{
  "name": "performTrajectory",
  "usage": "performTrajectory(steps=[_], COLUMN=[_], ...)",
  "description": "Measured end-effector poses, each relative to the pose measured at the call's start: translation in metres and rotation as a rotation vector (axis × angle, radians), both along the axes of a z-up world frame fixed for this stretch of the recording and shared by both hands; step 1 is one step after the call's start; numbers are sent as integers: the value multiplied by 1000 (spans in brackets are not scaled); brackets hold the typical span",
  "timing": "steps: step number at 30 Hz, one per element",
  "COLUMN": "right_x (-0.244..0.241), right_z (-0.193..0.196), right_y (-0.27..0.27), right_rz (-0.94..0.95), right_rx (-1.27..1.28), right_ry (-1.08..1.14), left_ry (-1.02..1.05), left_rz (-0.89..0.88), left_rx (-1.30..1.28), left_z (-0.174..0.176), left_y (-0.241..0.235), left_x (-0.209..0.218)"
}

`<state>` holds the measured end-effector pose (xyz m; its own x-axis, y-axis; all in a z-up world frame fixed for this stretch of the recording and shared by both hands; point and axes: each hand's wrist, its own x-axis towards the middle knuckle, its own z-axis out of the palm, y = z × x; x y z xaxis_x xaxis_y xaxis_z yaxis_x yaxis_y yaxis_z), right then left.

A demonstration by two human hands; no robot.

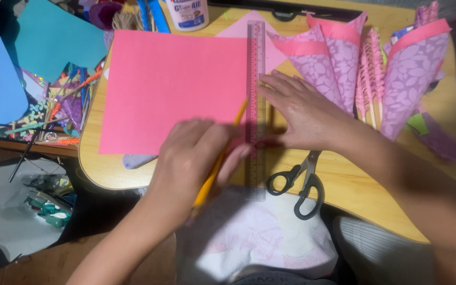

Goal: The person folds a patterned pink paper around a wooden stick to form a cone and secures it with a pink paper strip. Then they place a solid pink sheet on the table, use a ruler and pencil to mark a straight line, and cut along the line with scissors.

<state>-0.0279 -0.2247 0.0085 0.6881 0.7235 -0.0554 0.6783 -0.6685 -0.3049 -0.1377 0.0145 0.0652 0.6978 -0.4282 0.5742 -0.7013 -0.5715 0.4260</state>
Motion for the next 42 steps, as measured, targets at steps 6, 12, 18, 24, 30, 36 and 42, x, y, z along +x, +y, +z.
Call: performTrajectory(steps=[6,12,18,24,30,36,42], right_x=[-2,1,1,1,-3,19,81], right_z=[0,5,13,24,2,22,42], right_y=[-10,-36,-33,9,52,83,106], right_rz=[-52,-138,-184,-97,120,112,-324], right_rx=[127,270,362,216,2,129,-15], right_ry=[-58,-115,-53,-46,-20,20,127], left_ry=[-239,-353,-161,-204,-148,-117,-77], left_rz=[161,233,67,181,261,296,297], left_rx=[172,295,302,326,348,365,413], left_z=[-53,-68,-61,-71,-78,-72,-80], left_y=[-41,-71,-103,-110,-114,-108,-105], left_x=[93,112,1,-32,-40,-42,-37])
